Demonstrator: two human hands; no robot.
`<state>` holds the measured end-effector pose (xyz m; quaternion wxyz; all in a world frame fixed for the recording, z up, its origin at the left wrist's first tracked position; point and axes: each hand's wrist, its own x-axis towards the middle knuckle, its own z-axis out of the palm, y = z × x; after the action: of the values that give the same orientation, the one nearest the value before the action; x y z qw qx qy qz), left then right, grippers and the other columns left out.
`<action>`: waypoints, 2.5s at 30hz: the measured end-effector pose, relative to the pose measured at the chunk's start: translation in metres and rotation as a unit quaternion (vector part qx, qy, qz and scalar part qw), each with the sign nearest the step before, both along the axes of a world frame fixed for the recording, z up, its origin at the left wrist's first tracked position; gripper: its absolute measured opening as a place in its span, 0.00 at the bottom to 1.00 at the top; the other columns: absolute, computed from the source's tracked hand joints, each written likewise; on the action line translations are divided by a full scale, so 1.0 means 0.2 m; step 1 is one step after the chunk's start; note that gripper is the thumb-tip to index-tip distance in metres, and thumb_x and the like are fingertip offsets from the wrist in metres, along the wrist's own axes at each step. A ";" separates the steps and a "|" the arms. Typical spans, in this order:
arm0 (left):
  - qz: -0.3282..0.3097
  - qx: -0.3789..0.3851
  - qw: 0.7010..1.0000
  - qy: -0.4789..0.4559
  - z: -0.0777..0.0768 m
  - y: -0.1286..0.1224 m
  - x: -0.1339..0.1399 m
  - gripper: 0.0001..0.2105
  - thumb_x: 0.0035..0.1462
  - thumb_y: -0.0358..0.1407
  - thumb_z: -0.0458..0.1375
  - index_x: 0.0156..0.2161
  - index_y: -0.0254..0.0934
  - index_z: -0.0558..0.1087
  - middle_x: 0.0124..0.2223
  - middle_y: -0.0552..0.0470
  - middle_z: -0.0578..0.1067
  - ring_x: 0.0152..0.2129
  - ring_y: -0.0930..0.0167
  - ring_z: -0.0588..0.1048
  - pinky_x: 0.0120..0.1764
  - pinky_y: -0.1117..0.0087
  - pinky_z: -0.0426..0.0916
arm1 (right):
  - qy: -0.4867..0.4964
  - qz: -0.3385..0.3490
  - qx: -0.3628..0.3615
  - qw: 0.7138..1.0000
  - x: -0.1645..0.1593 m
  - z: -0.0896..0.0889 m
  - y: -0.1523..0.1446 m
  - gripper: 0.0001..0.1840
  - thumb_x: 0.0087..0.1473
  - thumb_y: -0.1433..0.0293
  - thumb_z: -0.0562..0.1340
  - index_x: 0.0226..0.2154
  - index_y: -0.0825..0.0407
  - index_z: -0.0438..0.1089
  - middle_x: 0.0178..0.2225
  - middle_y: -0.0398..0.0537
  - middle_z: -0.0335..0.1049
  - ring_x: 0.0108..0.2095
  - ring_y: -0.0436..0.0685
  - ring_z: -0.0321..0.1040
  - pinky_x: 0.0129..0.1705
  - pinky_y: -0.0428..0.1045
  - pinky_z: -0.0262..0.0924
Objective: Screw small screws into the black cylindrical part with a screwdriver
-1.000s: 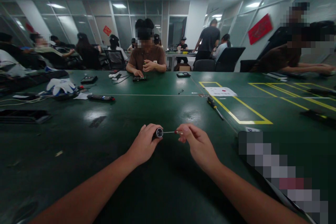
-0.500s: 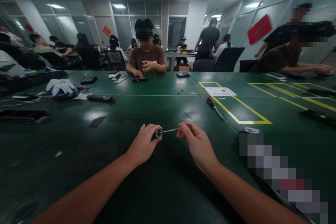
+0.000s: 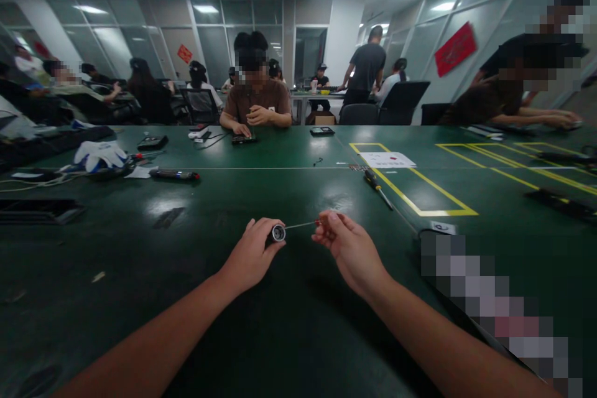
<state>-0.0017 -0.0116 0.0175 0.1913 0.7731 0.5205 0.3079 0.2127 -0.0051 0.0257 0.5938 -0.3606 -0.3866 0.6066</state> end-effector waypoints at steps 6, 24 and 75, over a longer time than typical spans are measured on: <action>0.002 0.010 1.000 -0.012 -0.02 0.01 -0.01 0.12 0.63 0.32 0.58 0.51 0.41 0.72 0.50 0.49 0.75 0.49 0.60 0.72 0.59 0.48 0.62 | -0.158 -0.012 0.090 0.983 0.00 0.00 -0.03 0.15 0.59 0.55 0.65 0.40 0.49 0.75 0.35 0.45 0.73 0.36 0.55 0.71 0.44 0.53 0.67; -0.005 0.009 1.000 -0.011 -0.02 0.00 -0.01 0.12 0.62 0.29 0.58 0.51 0.41 0.72 0.50 0.49 0.75 0.49 0.61 0.72 0.60 0.48 0.59 | -0.315 0.014 0.218 0.924 0.00 0.07 -0.11 0.21 0.68 0.53 0.54 0.40 0.48 0.76 0.30 0.45 0.72 0.33 0.55 0.71 0.38 0.50 0.65; -0.032 -0.001 0.996 -0.087 -0.01 -0.01 0.01 0.13 0.62 0.30 0.58 0.52 0.41 0.72 0.51 0.48 0.75 0.50 0.63 0.74 0.55 0.57 0.68 | -0.386 -0.061 0.219 0.894 0.00 0.09 -0.15 0.17 0.66 0.56 0.58 0.34 0.48 0.75 0.28 0.45 0.73 0.29 0.55 0.69 0.32 0.49 0.61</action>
<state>-0.0006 -0.0130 0.0148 0.2464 0.7593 0.4777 0.3668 0.2124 -0.0345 0.0432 0.4976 -0.4498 -0.6859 0.2821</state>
